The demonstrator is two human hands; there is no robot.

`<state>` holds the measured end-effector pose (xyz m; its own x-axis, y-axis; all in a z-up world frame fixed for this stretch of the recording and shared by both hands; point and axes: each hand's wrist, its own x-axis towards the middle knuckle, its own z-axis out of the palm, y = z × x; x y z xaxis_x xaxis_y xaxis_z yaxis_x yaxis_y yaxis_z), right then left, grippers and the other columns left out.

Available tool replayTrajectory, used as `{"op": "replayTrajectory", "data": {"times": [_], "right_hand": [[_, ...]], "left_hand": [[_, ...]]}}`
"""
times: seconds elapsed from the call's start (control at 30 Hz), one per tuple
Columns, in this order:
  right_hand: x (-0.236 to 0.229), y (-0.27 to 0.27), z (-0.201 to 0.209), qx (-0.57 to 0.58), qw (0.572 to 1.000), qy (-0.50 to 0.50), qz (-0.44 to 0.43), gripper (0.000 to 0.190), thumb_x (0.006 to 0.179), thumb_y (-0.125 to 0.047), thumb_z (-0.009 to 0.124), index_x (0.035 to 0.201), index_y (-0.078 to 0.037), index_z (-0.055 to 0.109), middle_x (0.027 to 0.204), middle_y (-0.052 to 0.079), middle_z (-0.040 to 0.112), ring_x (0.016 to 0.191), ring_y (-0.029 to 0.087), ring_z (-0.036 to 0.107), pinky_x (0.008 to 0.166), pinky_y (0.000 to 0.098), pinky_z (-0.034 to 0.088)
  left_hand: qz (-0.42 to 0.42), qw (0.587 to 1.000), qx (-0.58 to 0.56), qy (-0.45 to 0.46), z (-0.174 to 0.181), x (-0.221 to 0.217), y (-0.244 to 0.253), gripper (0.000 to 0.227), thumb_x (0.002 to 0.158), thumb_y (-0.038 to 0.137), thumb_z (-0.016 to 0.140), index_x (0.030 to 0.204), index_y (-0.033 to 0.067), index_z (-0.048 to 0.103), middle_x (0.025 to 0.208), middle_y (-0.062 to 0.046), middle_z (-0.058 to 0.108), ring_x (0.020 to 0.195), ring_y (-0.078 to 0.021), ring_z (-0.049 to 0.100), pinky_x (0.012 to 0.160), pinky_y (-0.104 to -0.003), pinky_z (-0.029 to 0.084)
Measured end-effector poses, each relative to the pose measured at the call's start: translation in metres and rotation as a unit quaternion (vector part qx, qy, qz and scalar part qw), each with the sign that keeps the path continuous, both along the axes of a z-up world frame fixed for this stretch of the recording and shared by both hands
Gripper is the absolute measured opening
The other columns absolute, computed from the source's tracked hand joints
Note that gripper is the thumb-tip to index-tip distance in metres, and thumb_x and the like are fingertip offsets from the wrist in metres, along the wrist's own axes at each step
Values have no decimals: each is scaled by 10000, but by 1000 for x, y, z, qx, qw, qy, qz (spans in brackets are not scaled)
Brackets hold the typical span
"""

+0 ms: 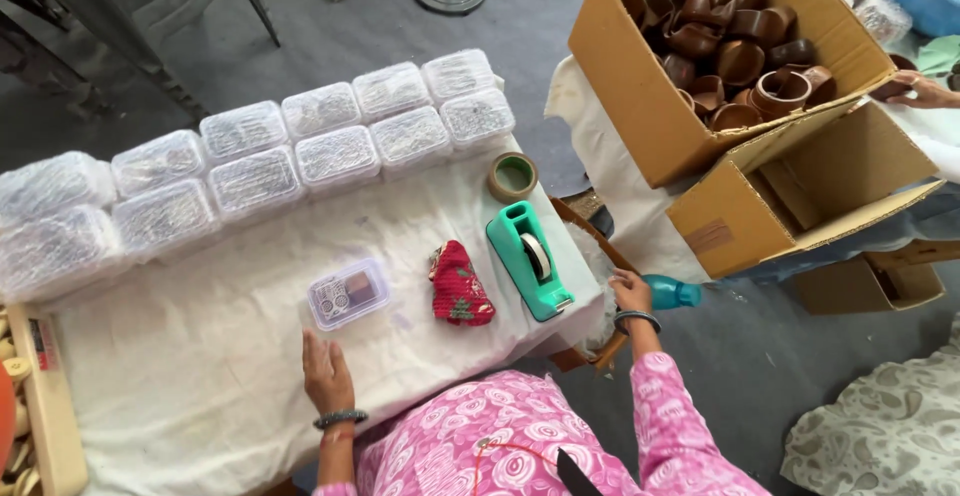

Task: The person wipes wooden carved items with a red cloth, places them into small plastic containers, and wraps the containers in bubble wrap. They handle the items one at a time, wiping them before placing them in the containers and then wrapping the containers.

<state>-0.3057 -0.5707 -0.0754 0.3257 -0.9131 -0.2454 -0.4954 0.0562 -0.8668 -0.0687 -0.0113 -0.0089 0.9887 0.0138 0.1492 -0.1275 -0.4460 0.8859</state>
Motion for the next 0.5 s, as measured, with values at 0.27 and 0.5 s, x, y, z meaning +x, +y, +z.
{"op": "replayTrajectory", "data": {"times": [0.27,0.5], "right_hand": [[42,-50,-96,-52,972,116,197,378,836,-223,713,1204,-186,792,1315,172,686,1220,298,630,1043,354,472],[73,-67,-95,-216,913,223,265,473,760,-223,765,1226,-307,769,1566,157,441,1457,362,375,1217,457,256]], "left_hand": [[38,985,-138,100,-51,-64,41,479,1070,175,517,1496,-42,484,1359,-210,659,1152,-254,691,982,-338,552],[82,976,-100,178,-27,-83,41,425,1067,166,539,1423,-64,561,1218,-202,731,1020,-234,741,910,-321,562]]}}
